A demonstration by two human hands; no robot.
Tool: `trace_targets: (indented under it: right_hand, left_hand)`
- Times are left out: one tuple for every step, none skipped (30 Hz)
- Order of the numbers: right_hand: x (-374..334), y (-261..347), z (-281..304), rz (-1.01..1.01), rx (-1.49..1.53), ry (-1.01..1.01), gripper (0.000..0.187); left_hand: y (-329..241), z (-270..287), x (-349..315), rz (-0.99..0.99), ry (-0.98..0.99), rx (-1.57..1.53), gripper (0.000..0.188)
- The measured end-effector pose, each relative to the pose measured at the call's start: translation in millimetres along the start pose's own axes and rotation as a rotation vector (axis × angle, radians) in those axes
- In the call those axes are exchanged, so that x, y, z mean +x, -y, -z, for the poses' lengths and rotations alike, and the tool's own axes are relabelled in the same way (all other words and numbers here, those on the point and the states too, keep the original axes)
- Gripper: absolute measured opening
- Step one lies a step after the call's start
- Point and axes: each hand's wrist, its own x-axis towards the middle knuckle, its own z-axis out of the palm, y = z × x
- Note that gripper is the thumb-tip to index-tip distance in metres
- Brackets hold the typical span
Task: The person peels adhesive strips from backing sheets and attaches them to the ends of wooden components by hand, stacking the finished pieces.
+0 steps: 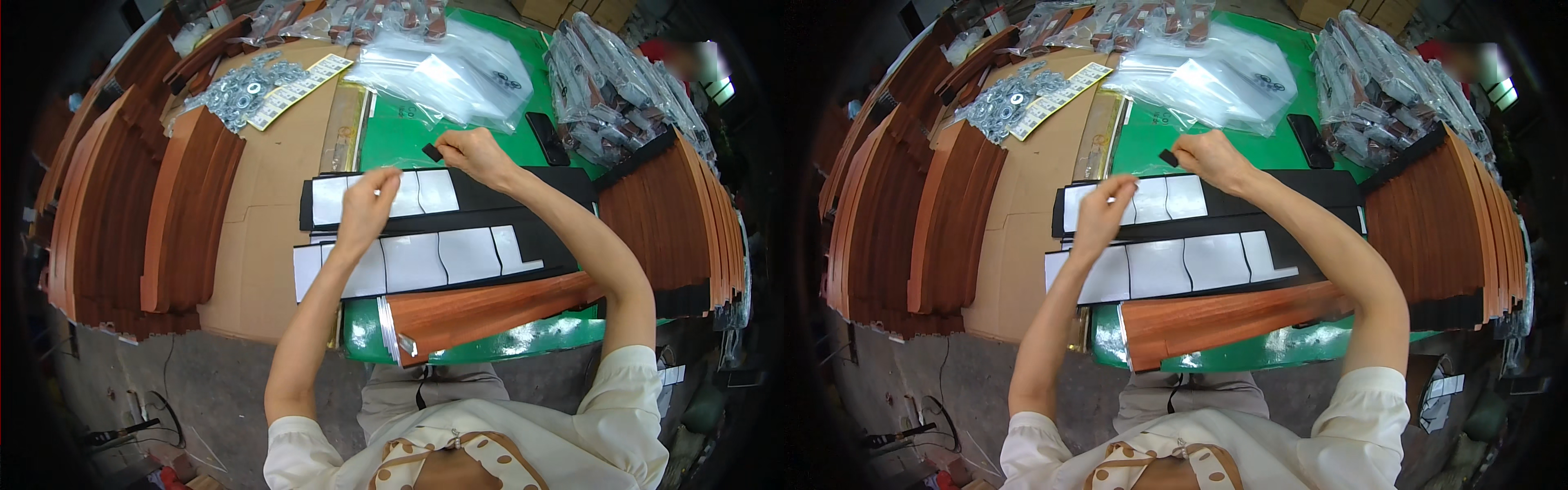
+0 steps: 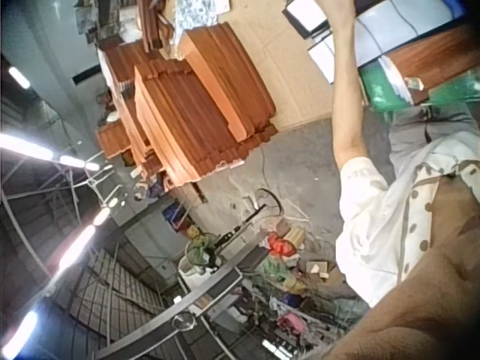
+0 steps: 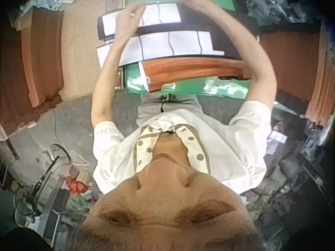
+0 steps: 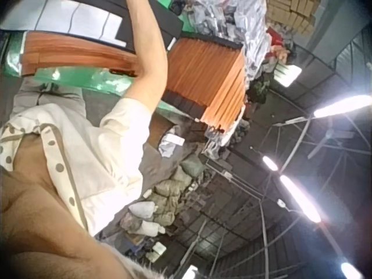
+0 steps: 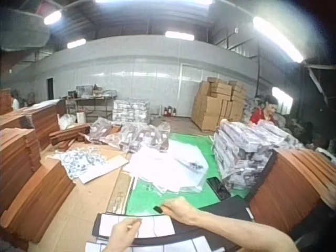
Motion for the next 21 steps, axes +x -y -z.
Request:
trace_targets:
  right_hand:
    - [-8,16,8,0.043,0.070,-0.017,0.016]
    - [-15,32,14,0.046,0.075,-0.018,0.016]
    - [-22,48,18,0.144,0.084,-0.057,0.015]
    - [-28,62,23,0.240,0.092,-0.099,0.014]
    - [-35,75,27,0.281,0.092,-0.093,0.012]
    - [-41,84,28,0.346,0.069,-0.132,0.012]
    - [-47,94,30,0.385,0.056,-0.159,0.012]
    - [-53,103,32,0.424,0.044,-0.186,0.011]
    - [-62,112,37,0.410,0.069,-0.172,0.014]
    - [-69,120,40,0.409,0.078,-0.168,0.014]
    - [-79,129,43,0.265,0.255,-0.118,0.017]
    - [-87,137,45,0.119,0.429,-0.065,0.019]
    - [-94,139,47,0.087,0.452,-0.033,0.025]
    - [-102,141,47,0.084,0.455,-0.036,0.025]
    - [-109,144,47,0.014,0.627,0.070,0.026]
    - [-115,148,48,-0.053,0.799,0.180,0.028]
    - [-120,152,51,-0.085,0.917,0.299,0.031]
    - [-127,154,51,-0.081,0.917,0.297,0.031]
    - [-133,157,49,-0.112,0.955,0.308,0.032]
    - [-138,160,48,-0.143,0.991,0.318,0.033]
    - [-142,162,47,-0.172,1.018,0.297,0.033]
  left_hand:
    - [-28,5,5,0.112,0.031,-0.070,0.025]
    - [-56,12,7,0.226,0.057,-0.134,0.025]
    - [-71,17,3,0.228,0.052,-0.128,0.025]
    - [-82,20,1,0.168,0.048,-0.186,0.025]
    - [-91,23,-4,0.112,0.047,-0.246,0.025]
    - [-100,27,-10,0.079,0.033,-0.310,0.022]
    - [-105,31,-17,0.076,0.046,-0.319,0.019]
    - [-111,36,-23,0.074,0.060,-0.329,0.016]
    - [-121,40,-33,0.099,0.067,-0.321,0.012]
    - [-128,42,-41,0.108,0.066,-0.317,0.012]
    - [-134,45,-52,0.056,0.050,-0.328,0.013]
    - [-140,48,-63,0.002,0.034,-0.338,0.014]
    - [-143,50,-72,-0.020,0.040,-0.373,0.011]
    - [-146,48,-81,-0.018,0.044,-0.372,0.011]
    - [-148,47,-90,-0.102,-0.013,-0.380,0.010]
    - [-151,47,-98,-0.186,-0.073,-0.386,0.010]
    - [-153,45,-103,-0.225,-0.088,-0.429,0.010]
    - [-155,44,-109,-0.228,-0.087,-0.426,0.010]
    - [-156,43,-114,-0.288,-0.106,-0.377,0.009]
    - [-157,43,-119,-0.350,-0.124,-0.329,0.009]
    - [-159,45,-123,-0.344,-0.097,-0.336,0.010]
